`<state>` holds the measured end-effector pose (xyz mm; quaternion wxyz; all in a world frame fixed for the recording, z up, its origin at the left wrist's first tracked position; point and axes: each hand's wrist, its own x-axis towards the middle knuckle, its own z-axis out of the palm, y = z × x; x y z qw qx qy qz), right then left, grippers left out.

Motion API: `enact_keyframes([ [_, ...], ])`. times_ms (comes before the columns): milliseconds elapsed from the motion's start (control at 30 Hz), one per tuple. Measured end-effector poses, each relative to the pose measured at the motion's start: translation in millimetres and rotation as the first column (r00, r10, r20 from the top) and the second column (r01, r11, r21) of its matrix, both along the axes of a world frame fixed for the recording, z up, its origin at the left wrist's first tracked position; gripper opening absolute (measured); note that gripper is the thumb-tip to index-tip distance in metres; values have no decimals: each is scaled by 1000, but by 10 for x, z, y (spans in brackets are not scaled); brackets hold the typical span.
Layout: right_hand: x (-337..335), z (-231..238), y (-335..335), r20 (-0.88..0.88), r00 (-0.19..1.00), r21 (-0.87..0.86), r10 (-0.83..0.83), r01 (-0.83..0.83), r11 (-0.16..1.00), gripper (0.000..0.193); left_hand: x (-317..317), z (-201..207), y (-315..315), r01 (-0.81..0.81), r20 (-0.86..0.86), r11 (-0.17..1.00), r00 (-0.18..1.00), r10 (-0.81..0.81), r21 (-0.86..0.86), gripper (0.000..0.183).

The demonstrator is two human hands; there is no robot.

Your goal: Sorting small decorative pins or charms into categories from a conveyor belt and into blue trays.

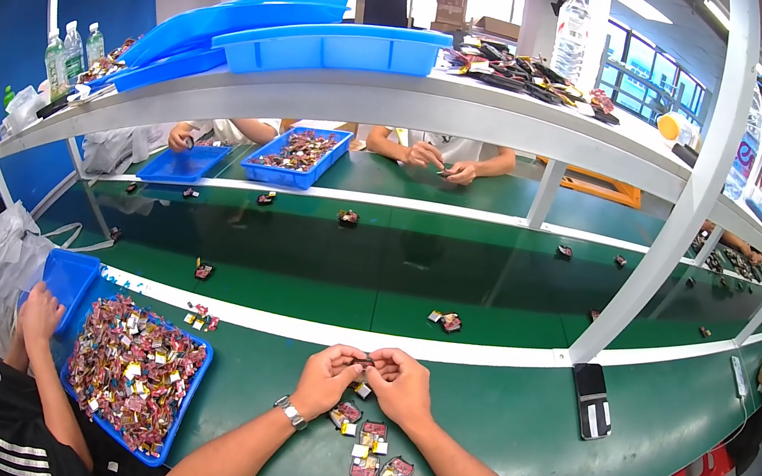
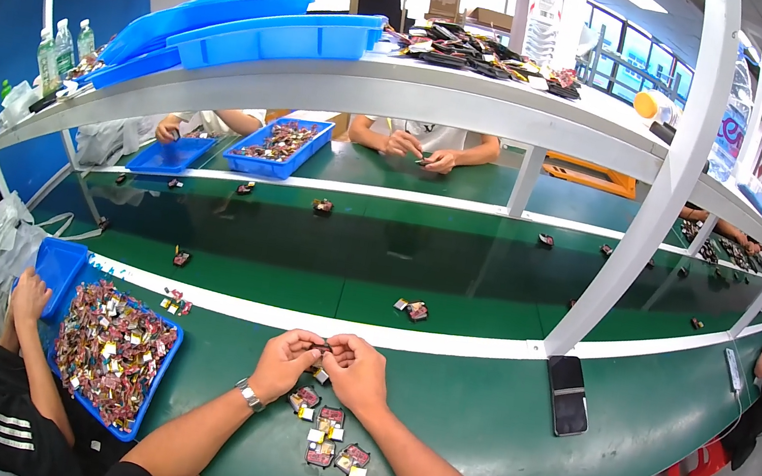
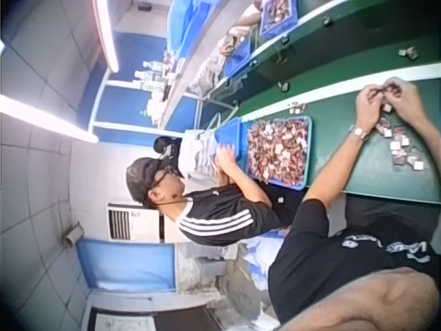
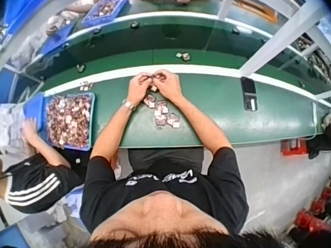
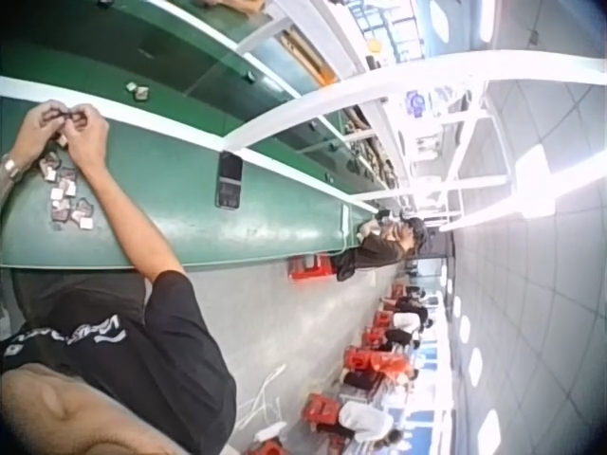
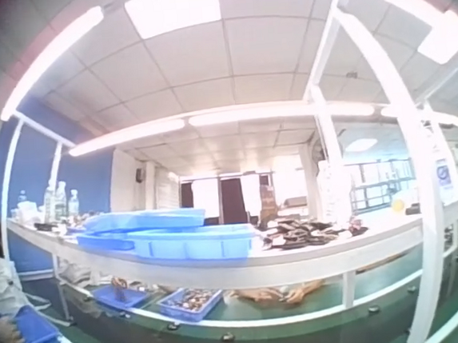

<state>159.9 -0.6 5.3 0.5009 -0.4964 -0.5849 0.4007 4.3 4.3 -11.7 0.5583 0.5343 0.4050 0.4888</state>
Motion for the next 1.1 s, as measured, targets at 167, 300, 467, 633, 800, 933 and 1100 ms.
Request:
enact_keyframes([
  [167,92,-23,53,0,1000,59,26,-26,998,17,15,-11,23,33,-26,999,999,-33,-1,22],
  [300,622,-89,527,-130,977,92,-171,184,979,12,35,92,-6,-3,153,1000,988,5,-12,31],
  [467,1736,-206,1028,144,735,152,-663,645,749,16,1,19,20,40,40,999,998,-39,-19,24],
  [633,1894,-239,1097,341,400,576,-851,626,526,26,-2,-3,17,64,54,998,997,-62,-27,20],
  [800,1202,23,839,533,616,389,-580,431,814,44,-128,-16,27,41,41,999,998,-40,-27,19],
  [933,1157,-126,827,606,604,376,-518,356,856,54,-44,22,20,76,52,997,996,-75,-20,18],
  [1100,1401,-320,961,524,677,355,-517,378,855,52,-14,67,42,97,53,995,994,-95,-28,20],
])
